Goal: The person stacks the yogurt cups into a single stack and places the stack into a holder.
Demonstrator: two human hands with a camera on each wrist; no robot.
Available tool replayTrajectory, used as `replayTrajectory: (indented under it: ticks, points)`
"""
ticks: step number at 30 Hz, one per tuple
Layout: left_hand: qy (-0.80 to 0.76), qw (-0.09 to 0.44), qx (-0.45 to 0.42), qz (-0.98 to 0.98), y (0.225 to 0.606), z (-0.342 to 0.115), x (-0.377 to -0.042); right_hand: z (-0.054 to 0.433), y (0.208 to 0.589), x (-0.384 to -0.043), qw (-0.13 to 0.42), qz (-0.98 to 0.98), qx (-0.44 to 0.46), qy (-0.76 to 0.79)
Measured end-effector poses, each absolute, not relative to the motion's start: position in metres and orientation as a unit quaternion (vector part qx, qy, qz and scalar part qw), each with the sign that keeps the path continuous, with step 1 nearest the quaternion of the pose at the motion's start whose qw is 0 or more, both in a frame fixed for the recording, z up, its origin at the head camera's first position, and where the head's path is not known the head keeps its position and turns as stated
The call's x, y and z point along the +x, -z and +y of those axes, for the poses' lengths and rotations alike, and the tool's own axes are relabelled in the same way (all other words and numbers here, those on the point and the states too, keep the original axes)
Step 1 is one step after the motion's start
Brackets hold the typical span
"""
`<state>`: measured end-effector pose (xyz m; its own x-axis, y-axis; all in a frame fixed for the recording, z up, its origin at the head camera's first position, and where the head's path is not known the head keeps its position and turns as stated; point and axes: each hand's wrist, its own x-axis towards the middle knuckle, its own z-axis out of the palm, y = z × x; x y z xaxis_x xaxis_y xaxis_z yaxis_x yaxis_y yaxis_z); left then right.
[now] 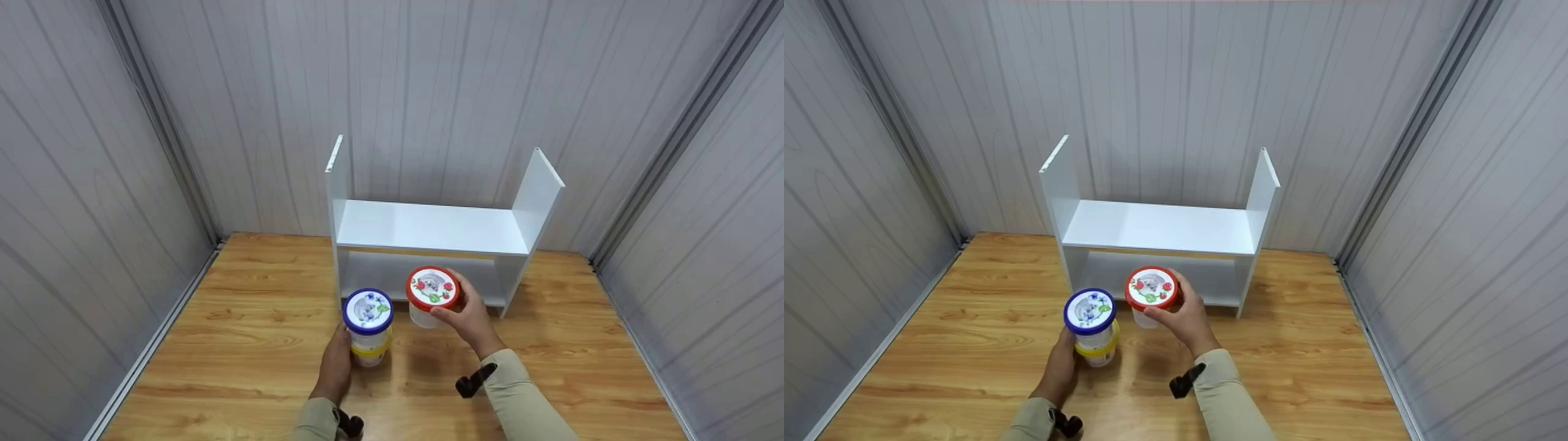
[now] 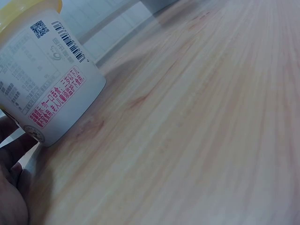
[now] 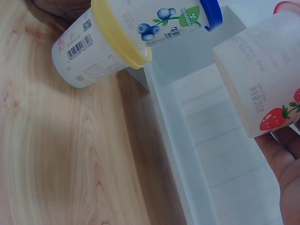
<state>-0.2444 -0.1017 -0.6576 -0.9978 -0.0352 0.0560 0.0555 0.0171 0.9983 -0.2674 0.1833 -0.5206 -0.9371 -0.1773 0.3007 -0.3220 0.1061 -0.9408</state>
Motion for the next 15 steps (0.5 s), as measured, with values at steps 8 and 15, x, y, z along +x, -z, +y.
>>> replayTrajectory:
  ticks: [8,15]
  points:
    - [0.685,0.036,-0.004,-0.728,0.657,-0.102,-0.244,0.178,0.512,-0.271,0.059,-0.741,0.160,-0.649]
    - [0.691,0.030,0.000,-0.722,0.658,-0.102,-0.245,0.174,0.506,-0.274,0.059,-0.738,0.170,-0.650]
